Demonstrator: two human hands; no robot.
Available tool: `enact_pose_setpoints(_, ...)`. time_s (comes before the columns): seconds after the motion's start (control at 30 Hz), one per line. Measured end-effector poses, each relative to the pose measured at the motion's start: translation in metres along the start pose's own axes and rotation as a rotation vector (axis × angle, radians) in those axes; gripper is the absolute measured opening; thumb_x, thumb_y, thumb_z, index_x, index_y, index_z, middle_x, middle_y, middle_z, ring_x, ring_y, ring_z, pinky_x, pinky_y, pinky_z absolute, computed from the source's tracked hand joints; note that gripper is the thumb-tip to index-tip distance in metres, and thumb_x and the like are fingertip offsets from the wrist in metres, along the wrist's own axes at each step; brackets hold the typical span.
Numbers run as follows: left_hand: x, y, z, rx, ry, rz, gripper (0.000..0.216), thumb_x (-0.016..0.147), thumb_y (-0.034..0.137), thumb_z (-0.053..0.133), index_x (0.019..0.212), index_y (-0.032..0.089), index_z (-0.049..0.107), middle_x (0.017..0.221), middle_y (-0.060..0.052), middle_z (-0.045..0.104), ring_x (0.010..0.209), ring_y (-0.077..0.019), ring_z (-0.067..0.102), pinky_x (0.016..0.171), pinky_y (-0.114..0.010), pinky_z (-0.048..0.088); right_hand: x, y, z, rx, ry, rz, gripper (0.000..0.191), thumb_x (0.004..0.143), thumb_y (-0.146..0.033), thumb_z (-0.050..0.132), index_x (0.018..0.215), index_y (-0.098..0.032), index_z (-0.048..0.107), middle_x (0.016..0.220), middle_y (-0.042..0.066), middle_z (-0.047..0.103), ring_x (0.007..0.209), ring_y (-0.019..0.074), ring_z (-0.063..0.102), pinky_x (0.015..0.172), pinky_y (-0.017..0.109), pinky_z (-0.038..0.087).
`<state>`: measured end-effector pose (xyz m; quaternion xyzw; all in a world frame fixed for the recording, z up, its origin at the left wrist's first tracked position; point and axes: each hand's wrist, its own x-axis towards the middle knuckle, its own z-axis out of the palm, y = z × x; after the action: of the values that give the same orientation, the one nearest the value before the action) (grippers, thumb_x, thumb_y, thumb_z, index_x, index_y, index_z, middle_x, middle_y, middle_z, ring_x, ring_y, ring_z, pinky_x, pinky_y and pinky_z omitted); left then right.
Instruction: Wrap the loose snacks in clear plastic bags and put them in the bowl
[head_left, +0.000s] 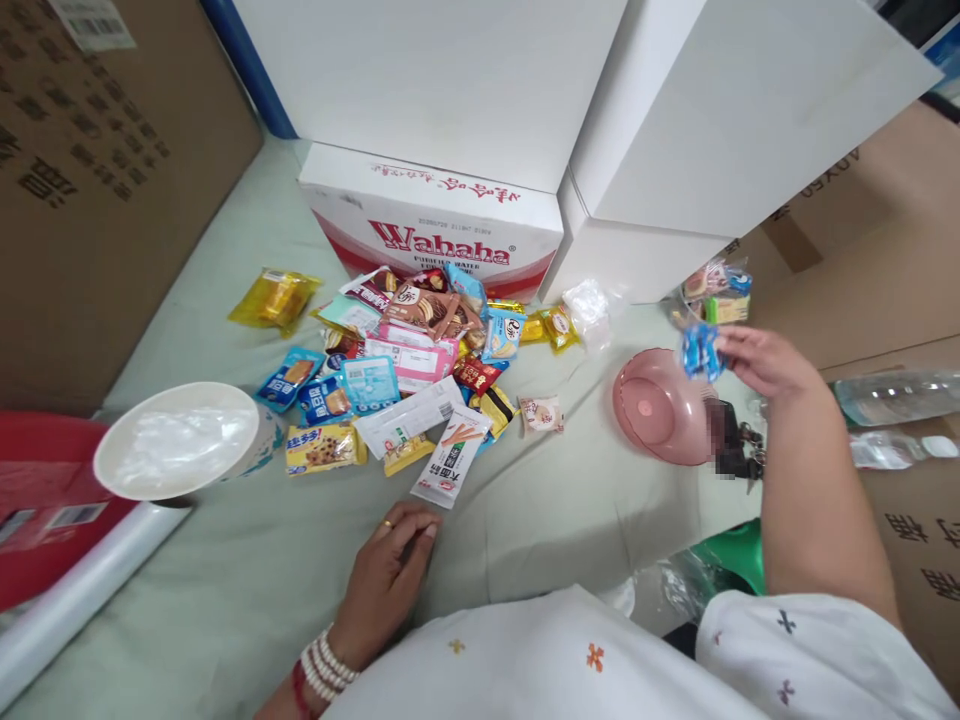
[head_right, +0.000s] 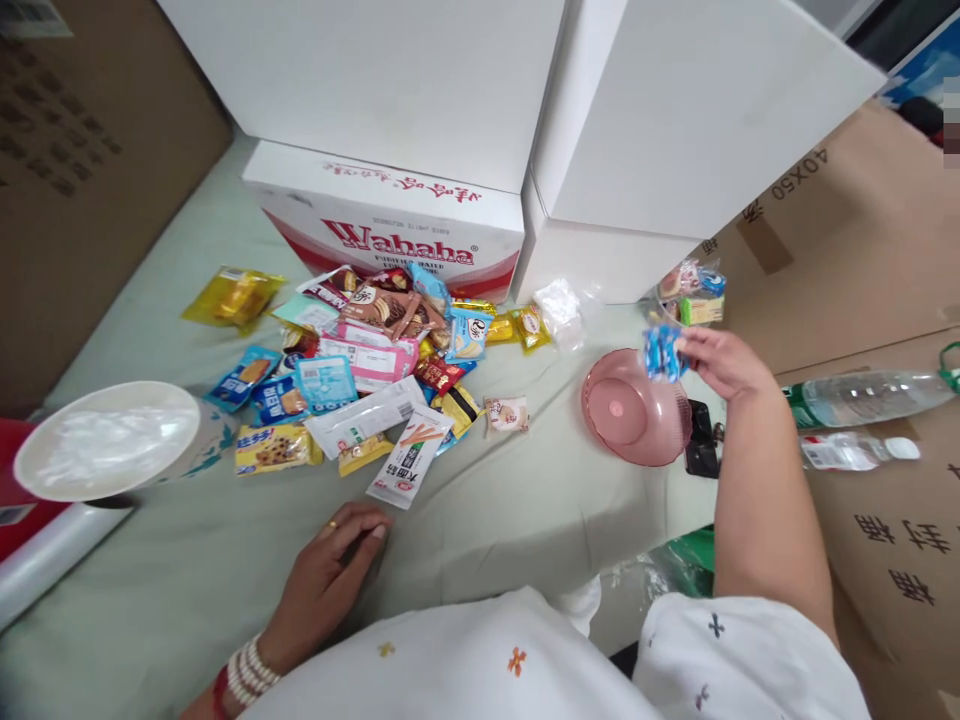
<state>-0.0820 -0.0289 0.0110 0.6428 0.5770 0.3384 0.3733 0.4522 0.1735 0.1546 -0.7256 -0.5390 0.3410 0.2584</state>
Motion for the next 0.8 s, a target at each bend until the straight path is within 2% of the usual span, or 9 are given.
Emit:
enact_pose_setpoints(0.1,0.003,0.003,0.003,0.001,-0.014,-0.002,0.028,0.098,0.04,0.051,0.089,0.024,0.072,0.096,-0.006,0.072,0.088,-0.0206,0.07,0.078,-0.031,0.057,-0.034,0.024,0.028,0.123,-0.207,0.196,0.038,0.084,-0.032,0.079,0.108,-0.005,0.072,0.097,0.013,0.076,0.077,0.015,0.068,0.079,0.033,0.054)
enact_pose_setpoints(0.2,0.007,0.01,0.006,0.002,-0.016,0.027,0.027,0.098,0.039,0.051,0.092,0.023,0.072,0.097,-0.006,0.072,0.09,-0.0206,0.07,0.08,-0.031,0.057,-0.047,0.038,0.074,-0.103,-0.121,0.232,0.027,0.082,-0.029,0.076,0.099,-0.008,0.075,0.094,0.012,0.077,0.081,0.0216,0.07,0.08,0.036,0.056)
enact_pose_setpoints(0.3,0.009,0.014,0.006,0.019,0.012,0.063,0.026,0.099,0.037,0.05,0.094,0.023,0.072,0.098,-0.007,0.071,0.092,-0.0201,0.069,0.082,-0.031,0.057,-0.062,0.038,0.099,-0.281,0.102,0.165,0.038,0.087,-0.033,0.069,0.115,-0.008,0.073,0.115,0.019,0.073,0.105,0.0302,0.069,0.094,0.043,0.052)
enact_pose_setpoints(0.4,0.006,0.01,0.004,0.05,0.054,0.078,0.026,0.1,0.035,0.05,0.097,0.022,0.072,0.099,-0.007,0.071,0.093,-0.0195,0.069,0.081,-0.031,0.057,-0.095,0.037,0.104,-0.532,0.306,-0.004,0.053,0.091,-0.045,0.064,0.135,-0.016,0.066,0.134,0.019,0.066,0.118,0.034,0.064,0.096,0.044,0.05)
enact_pose_setpoints(0.47,0.004,0.006,0.003,0.066,0.07,0.074,0.025,0.1,0.035,0.051,0.097,0.021,0.072,0.1,-0.008,0.07,0.093,-0.0192,0.069,0.081,-0.03,0.057,-0.117,0.042,0.108,-0.693,0.245,-0.106,0.052,0.089,-0.049,0.066,0.134,-0.023,0.068,0.13,0.014,0.069,0.109,0.0319,0.068,0.086,0.039,0.053)
enact_pose_setpoints(0.53,0.001,0.004,0.004,0.073,0.066,0.069,0.025,0.099,0.035,0.052,0.096,0.021,0.072,0.1,-0.008,0.07,0.092,-0.0192,0.069,0.081,-0.03,0.057,-0.129,0.049,0.115,-0.774,0.103,-0.126,0.038,0.089,-0.044,0.066,0.121,-0.026,0.074,0.115,0.01,0.075,0.094,0.0281,0.071,0.075,0.034,0.052)
enact_pose_setpoints(0.63,0.0,0.004,0.005,0.067,0.045,0.08,0.025,0.1,0.034,0.051,0.096,0.021,0.072,0.099,-0.007,0.07,0.091,-0.0188,0.069,0.079,-0.029,0.057,-0.118,0.054,0.122,-0.83,0.112,-0.087,0.025,0.093,-0.03,0.058,0.105,-0.021,0.078,0.095,0.012,0.077,0.084,0.0269,0.07,0.071,0.033,0.049)
enact_pose_setpoints(0.7,-0.001,0.006,0.005,0.064,0.044,0.096,0.024,0.1,0.033,0.05,0.096,0.021,0.072,0.098,-0.007,0.07,0.09,-0.0182,0.069,0.079,-0.029,0.057,-0.095,0.047,0.117,-0.788,0.167,-0.061,0.026,0.091,-0.028,0.06,0.106,-0.017,0.078,0.092,0.014,0.076,0.087,0.0289,0.069,0.076,0.036,0.048)
enact_pose_setpoints(0.8,-0.001,0.007,0.003,0.069,0.067,0.107,0.023,0.1,0.032,0.051,0.097,0.021,0.071,0.099,-0.006,0.07,0.09,-0.018,0.069,0.078,-0.028,0.057,-0.047,0.017,0.102,-0.494,0.319,-0.06,0.023,0.088,-0.028,0.068,0.103,-0.012,0.077,0.091,0.015,0.074,0.091,0.0283,0.066,0.085,0.038,0.046)
